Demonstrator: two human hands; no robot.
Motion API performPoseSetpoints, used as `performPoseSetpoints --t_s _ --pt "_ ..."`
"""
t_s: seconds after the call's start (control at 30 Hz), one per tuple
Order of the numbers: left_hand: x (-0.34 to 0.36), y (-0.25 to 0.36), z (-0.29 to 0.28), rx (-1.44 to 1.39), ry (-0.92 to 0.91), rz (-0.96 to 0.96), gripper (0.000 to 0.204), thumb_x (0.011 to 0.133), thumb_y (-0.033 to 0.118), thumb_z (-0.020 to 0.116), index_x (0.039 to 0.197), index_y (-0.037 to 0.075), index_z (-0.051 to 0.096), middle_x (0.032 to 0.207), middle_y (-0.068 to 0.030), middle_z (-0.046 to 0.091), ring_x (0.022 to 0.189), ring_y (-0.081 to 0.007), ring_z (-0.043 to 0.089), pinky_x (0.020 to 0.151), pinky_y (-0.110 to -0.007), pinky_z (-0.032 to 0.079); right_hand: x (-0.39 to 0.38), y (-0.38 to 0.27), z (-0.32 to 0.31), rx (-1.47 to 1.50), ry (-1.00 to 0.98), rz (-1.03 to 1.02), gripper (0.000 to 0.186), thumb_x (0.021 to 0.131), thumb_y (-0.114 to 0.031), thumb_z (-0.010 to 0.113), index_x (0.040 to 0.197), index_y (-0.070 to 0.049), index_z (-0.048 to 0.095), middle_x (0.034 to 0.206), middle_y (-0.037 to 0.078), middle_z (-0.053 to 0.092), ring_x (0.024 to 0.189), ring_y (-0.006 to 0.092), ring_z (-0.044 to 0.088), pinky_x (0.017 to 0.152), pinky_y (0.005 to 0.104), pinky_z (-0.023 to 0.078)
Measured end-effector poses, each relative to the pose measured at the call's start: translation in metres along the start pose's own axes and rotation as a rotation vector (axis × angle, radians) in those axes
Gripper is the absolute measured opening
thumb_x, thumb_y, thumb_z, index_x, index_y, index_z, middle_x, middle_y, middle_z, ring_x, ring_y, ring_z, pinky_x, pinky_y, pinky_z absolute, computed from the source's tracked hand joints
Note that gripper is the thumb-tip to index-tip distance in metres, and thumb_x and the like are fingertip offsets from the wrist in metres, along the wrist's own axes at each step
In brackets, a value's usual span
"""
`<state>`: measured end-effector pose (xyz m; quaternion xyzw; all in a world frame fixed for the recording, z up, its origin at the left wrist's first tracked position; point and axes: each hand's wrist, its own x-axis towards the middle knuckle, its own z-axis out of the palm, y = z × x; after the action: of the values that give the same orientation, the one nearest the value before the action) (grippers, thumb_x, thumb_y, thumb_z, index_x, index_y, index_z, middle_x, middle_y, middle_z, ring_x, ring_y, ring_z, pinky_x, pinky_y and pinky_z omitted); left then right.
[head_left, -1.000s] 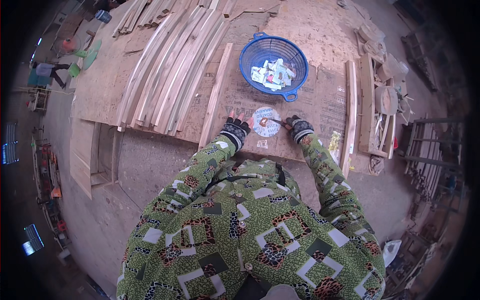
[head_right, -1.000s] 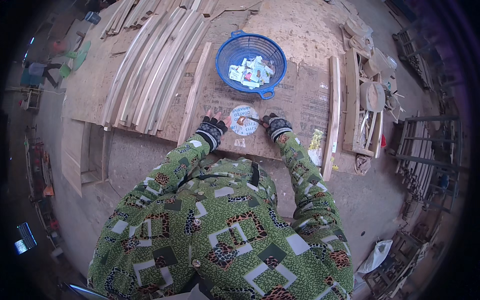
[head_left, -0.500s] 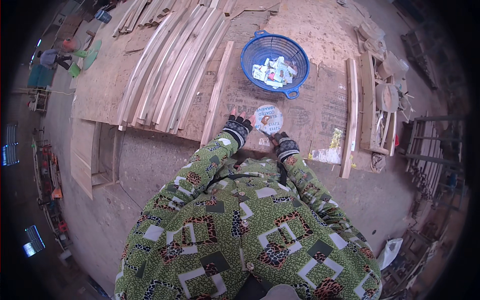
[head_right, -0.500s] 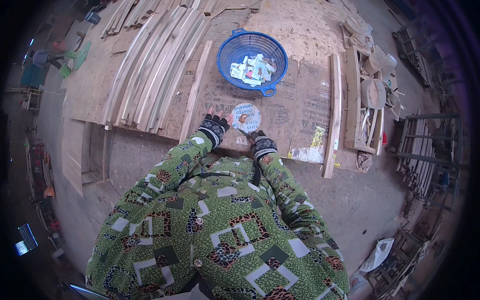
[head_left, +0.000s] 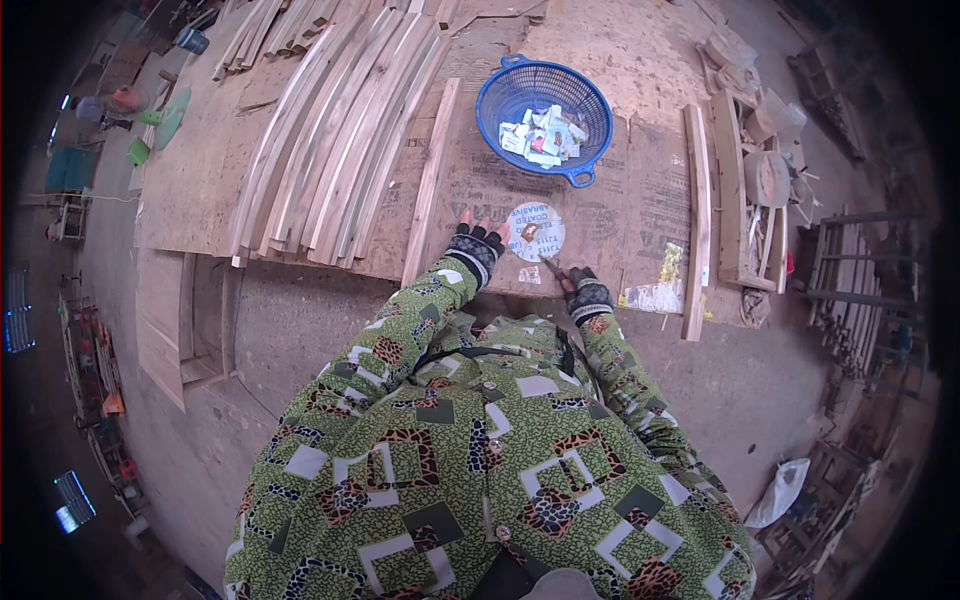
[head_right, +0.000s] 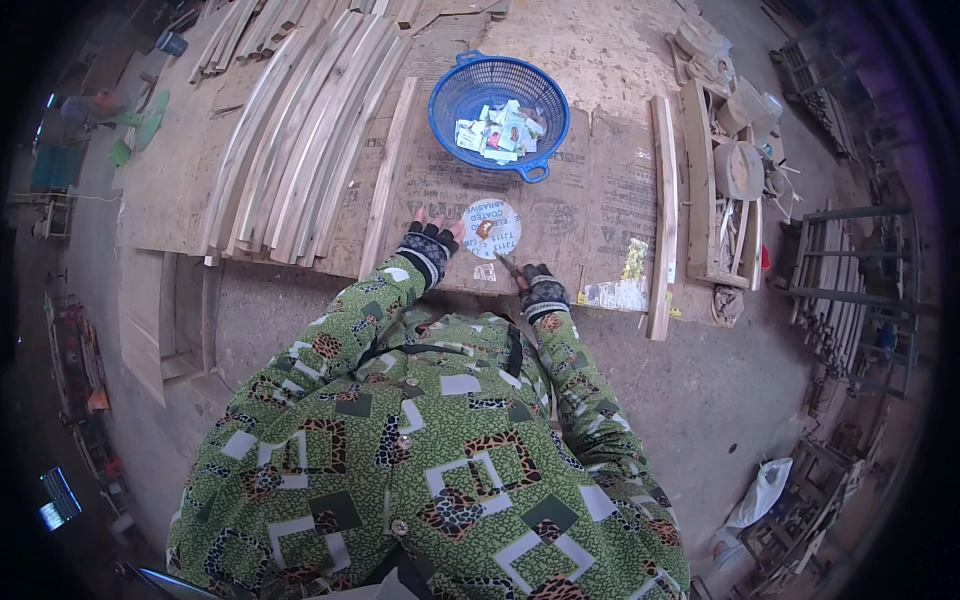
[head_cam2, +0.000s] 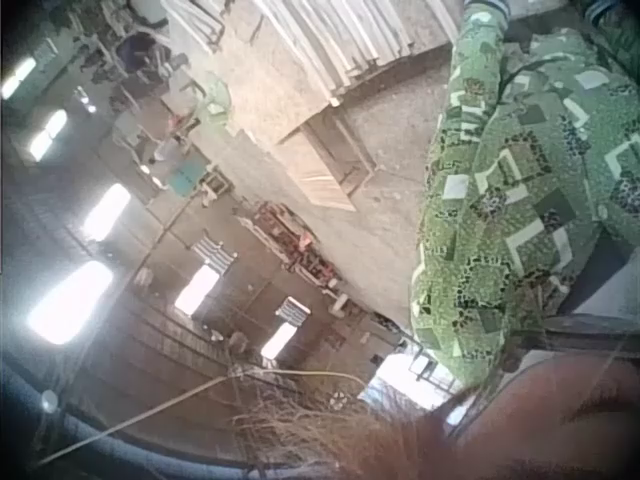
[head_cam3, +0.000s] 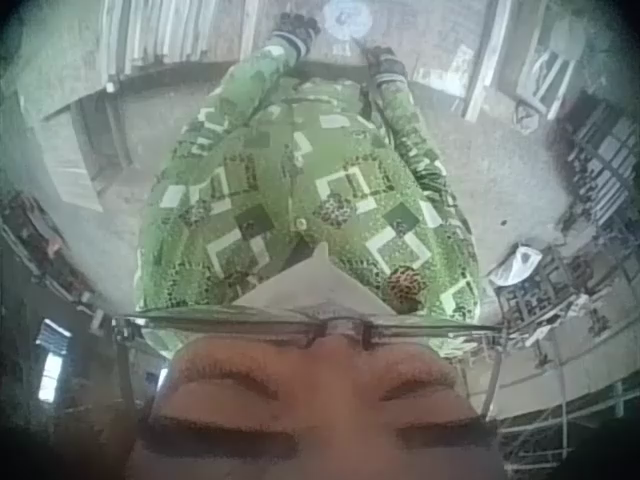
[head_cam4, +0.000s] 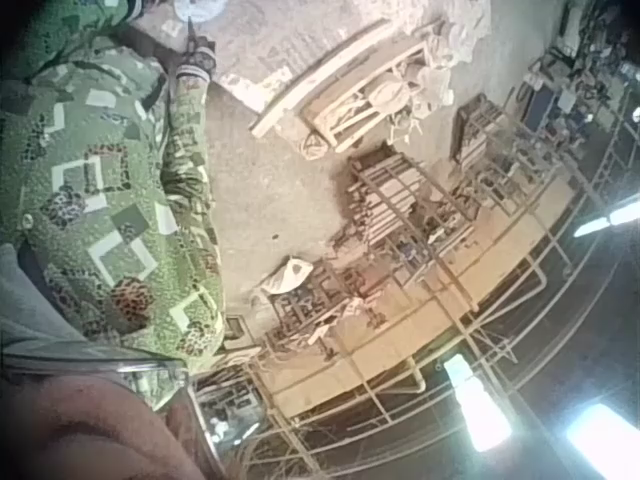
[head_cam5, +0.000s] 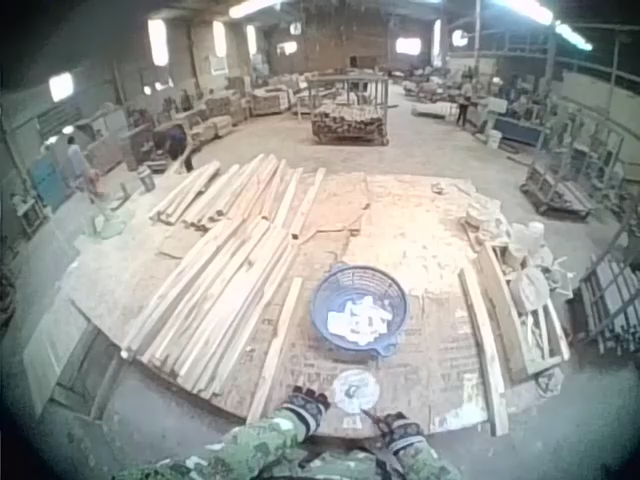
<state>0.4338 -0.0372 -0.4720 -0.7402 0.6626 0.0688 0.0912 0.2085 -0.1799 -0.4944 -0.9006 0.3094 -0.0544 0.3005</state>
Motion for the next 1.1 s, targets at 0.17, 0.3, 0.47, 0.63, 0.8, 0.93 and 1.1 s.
performPoseSetpoints --t_s 0.17,0.3,0.47,0.63,0.8,0.93,1.1 --pt "0.0 -0.001 0.002 -0.029 0.01 0.012 0.061 0.077 0.035 0.056 0.131 0.011 0.038 0.14 -0.0063 0.031 0.126 -0.0337 0.033 0.102 -0.063 0.01 0.0 -0.009 0.006 0.101 -0.01 -0.006 0.02 0.084 -0.025 0.053 0.098 -0.013 0.061 0.087 0.016 0.058 0.084 0.0354 0.057 0.073 0.0429 0.047" --pt "-0.002 -0.001 0.006 -0.072 0.021 -0.002 0.062 0.075 0.031 0.055 0.132 0.014 0.036 0.141 -0.0043 0.031 0.126 -0.0333 0.033 0.101 -0.064 0.008 0.019 -0.026 -0.016 0.003 -0.023 -0.008 0.023 0.084 -0.024 0.051 0.105 -0.016 0.058 0.09 0.014 0.057 0.082 0.0339 0.057 0.071 0.0423 0.047" --pt "-0.001 -0.001 0.01 -0.086 0.001 -0.015 0.058 0.078 0.03 0.052 0.132 0.015 0.036 0.142 -0.0041 0.03 0.127 -0.0332 0.033 0.101 -0.064 0.007 0.039 -0.037 -0.033 -0.234 -0.115 -0.114 0.025 0.082 -0.02 0.054 0.106 -0.02 0.059 0.098 0.01 0.057 0.089 0.0305 0.057 0.074 0.0411 0.046" --pt "0.0 0.001 0.012 -0.071 0.009 -0.047 0.049 0.083 0.023 0.04 0.132 0.016 0.036 0.143 -0.0036 0.029 0.129 -0.0321 0.031 0.102 -0.064 0.007 0.051 -0.023 -0.026 -0.201 -0.22 -0.107 0.032 0.076 -0.015 0.055 0.107 -0.021 0.059 0.102 0.008 0.056 0.091 0.0298 0.057 0.076 0.042 0.046" --pt "-0.004 0.001 0.006 -0.105 -0.103 -0.091 0.055 0.082 0.024 0.043 0.135 0.018 0.031 0.146 -0.0025 0.023 0.132 -0.0328 0.024 0.101 -0.064 0.009 0.053 -0.014 -0.026 -0.033 -0.245 -0.096 0.021 0.083 -0.022 0.053 0.102 -0.018 0.061 0.098 0.012 0.057 0.091 0.0322 0.057 0.078 0.0399 0.046" --pt "-0.009 0.011 -0.009 -0.343 -0.253 -0.226 0.099 0.065 0.038 0.069 0.142 0.02 0.01 0.15 -0.0034 0.003 0.135 -0.0379 0.005 0.101 -0.064 0.01 0.061 0.007 -0.012 0.033 -0.255 -0.115 0.017 0.085 -0.023 0.052 0.098 -0.016 0.062 0.092 0.015 0.057 0.088 0.0336 0.056 0.076 0.0394 0.045" --pt "-0.047 0.022 -0.012 -0.697 0.222 -0.452 0.092 0.07 0.029 0.065 0.141 0.011 0.009 0.148 -0.016 0.003 0.133 -0.0406 0.011 0.104 -0.057 0.015 0.062 0.005 -0.021 0.011 -0.278 -0.18 0.02 0.087 -0.027 0.049 0.1 -0.015 0.059 0.091 0.015 0.058 0.087 0.0353 0.057 0.074 0.042 0.045"
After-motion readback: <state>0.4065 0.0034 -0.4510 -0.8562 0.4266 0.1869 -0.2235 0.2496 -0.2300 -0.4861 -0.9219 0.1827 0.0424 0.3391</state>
